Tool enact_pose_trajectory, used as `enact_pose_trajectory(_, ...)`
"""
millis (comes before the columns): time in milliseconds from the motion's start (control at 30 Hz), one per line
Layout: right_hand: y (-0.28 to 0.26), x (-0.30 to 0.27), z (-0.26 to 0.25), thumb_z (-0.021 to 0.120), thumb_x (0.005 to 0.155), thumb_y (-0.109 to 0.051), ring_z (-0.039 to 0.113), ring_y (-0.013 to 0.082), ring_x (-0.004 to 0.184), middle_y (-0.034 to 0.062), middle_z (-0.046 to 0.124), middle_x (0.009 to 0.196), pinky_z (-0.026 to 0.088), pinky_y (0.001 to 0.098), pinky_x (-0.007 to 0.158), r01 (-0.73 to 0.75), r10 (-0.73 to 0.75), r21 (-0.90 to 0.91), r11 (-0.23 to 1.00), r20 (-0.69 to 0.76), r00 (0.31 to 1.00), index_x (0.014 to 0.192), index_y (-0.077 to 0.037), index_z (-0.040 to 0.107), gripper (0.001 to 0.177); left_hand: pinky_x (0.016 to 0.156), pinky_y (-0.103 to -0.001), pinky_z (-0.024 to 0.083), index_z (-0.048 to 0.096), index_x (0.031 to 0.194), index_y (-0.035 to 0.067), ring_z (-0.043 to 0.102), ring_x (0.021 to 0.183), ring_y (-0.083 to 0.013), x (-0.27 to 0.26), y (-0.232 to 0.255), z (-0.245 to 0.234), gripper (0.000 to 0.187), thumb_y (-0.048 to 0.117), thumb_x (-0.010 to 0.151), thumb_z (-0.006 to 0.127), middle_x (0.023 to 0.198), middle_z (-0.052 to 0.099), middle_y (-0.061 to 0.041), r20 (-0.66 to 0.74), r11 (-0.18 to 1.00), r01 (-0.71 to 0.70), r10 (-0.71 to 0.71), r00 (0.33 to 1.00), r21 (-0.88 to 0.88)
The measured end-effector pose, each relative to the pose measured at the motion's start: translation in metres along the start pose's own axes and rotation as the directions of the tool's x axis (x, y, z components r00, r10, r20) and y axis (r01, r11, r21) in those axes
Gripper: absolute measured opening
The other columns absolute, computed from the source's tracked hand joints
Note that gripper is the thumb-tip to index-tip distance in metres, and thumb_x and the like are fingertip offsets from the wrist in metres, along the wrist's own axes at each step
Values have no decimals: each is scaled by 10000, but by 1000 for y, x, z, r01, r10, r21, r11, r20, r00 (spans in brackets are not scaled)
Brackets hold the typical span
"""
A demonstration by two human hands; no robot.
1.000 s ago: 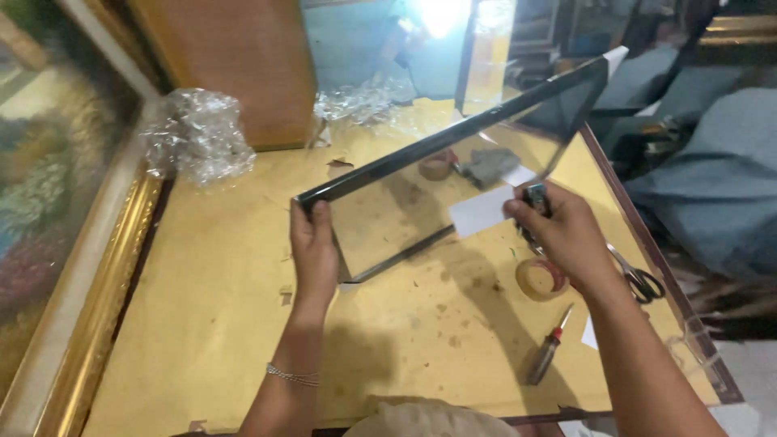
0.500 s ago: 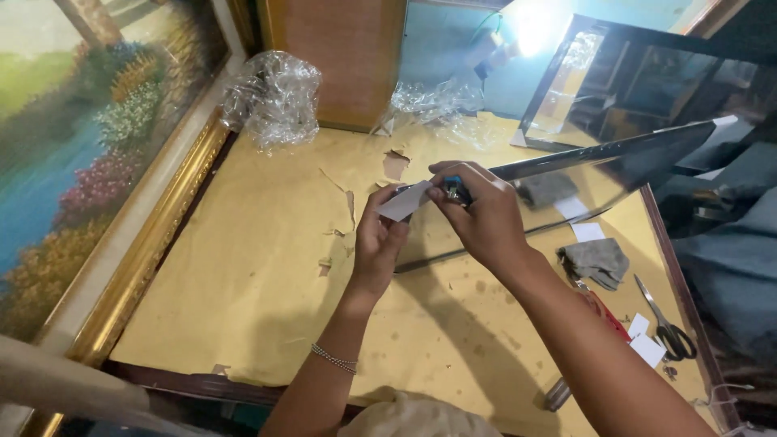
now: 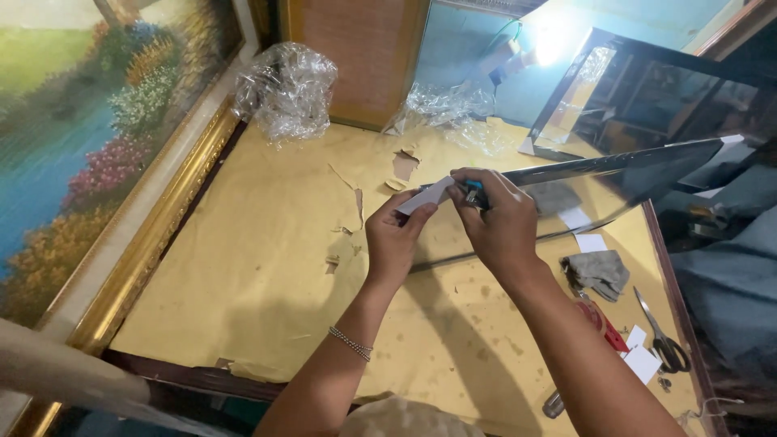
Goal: Cleaning a mirror surface with a cloth and applying protective tape and paper to the frame edges.
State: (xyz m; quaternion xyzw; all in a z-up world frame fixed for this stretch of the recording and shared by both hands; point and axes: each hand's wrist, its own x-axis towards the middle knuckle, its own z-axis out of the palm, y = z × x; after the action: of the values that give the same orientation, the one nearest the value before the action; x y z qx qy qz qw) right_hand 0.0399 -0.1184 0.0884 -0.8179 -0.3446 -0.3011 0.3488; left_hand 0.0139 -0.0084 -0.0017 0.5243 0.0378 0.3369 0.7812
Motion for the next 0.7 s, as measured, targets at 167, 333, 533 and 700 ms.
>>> enact_pose_trajectory(167, 10, -3, 6, 723, 754, -114, 624, 230, 772, 3, 631, 852, 504, 321, 622, 137, -147, -85, 987, -129, 981, 901, -142, 613, 185, 763, -342, 482, 622, 933, -22, 542, 877, -139, 4, 10, 0, 169, 44, 782, 659, 842, 651, -162, 48, 1000, -22, 22, 999, 4)
enact_pose_trajectory(333, 6, -11, 10, 692, 762, -109, 631, 124, 679, -64, 638, 922, 492, 219, 585, 362, -431, -324, 874, -173, 886, 879, -229, 658, 171, 747, -336, 491, 628, 918, -13, 566, 860, -136, 9, 13, 0, 149, 28, 777, 658, 821, 658, -165, 49, 999, -30, 29, 998, 16)
enact_pose_trajectory(533, 6, -10, 1, 600, 732, -77, 634, 214, 713, 44, 542, 1228, 501, 312, 513, 472, -439, -347, 810, 174, 881, 1233, -142, 500, 515, 747, -345, 501, 631, 889, -24, 576, 833, -151, 12, 16, 1, 105, -10, 785, 628, 795, 660, -171, 56, 998, -65, 64, 996, 12)
enact_pose_trajectory(700, -4, 4, -23, 553, 740, -76, 630, 276, 788, -71, 546, 1179, 517, 408, 546, 344, -188, -282, 896, 461, 867, 1209, -240, 469, 504, 725, -330, 512, 639, 872, 2, 585, 833, -134, 7, 8, -4, 122, -2, 753, 667, 783, 670, -159, 72, 996, -60, 56, 996, 59)
